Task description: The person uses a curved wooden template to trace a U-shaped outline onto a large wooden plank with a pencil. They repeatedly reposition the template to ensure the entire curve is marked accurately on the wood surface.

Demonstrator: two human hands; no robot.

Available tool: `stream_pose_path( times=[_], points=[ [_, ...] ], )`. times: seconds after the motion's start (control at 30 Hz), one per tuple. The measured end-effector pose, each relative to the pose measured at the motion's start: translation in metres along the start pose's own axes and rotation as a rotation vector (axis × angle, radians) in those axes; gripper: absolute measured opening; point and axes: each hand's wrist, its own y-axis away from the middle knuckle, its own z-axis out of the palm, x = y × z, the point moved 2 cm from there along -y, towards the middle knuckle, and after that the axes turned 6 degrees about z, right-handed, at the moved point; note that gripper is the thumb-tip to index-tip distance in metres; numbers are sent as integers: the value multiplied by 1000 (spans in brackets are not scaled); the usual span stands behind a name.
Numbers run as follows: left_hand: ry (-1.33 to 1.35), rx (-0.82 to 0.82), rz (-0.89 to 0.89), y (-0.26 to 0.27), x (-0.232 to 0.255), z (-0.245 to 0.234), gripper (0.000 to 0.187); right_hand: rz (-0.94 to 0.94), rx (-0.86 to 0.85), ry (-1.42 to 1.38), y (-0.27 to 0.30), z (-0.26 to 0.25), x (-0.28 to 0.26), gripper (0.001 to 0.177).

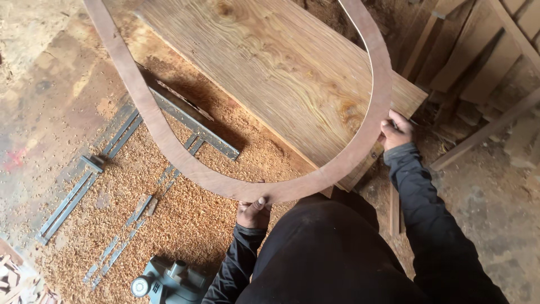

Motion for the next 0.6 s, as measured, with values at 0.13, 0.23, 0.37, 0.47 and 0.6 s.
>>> stream_pose_path(
  times=[0.13, 0.23, 0.37, 0.47, 0.6],
  points=[
    [-14, 50, 6, -1, 3, 17, 39, -34, 6, 50, 12, 17, -20, 43],
    [-19, 3, 24, 1, 9, 30, 34, 9, -16, 11, 12, 21, -21, 43],
    [-35, 48, 17, -1, 10, 34, 35, -23, -45, -14, 6, 15, -19, 45],
    [-52, 75, 9, -1, 8, 25, 29, -58, -26, -26, 2, 13, -20, 46],
    [-34, 81, -33, -10, -4, 12, 15, -104, 53, -68, 1, 17, -33, 46]
  ],
)
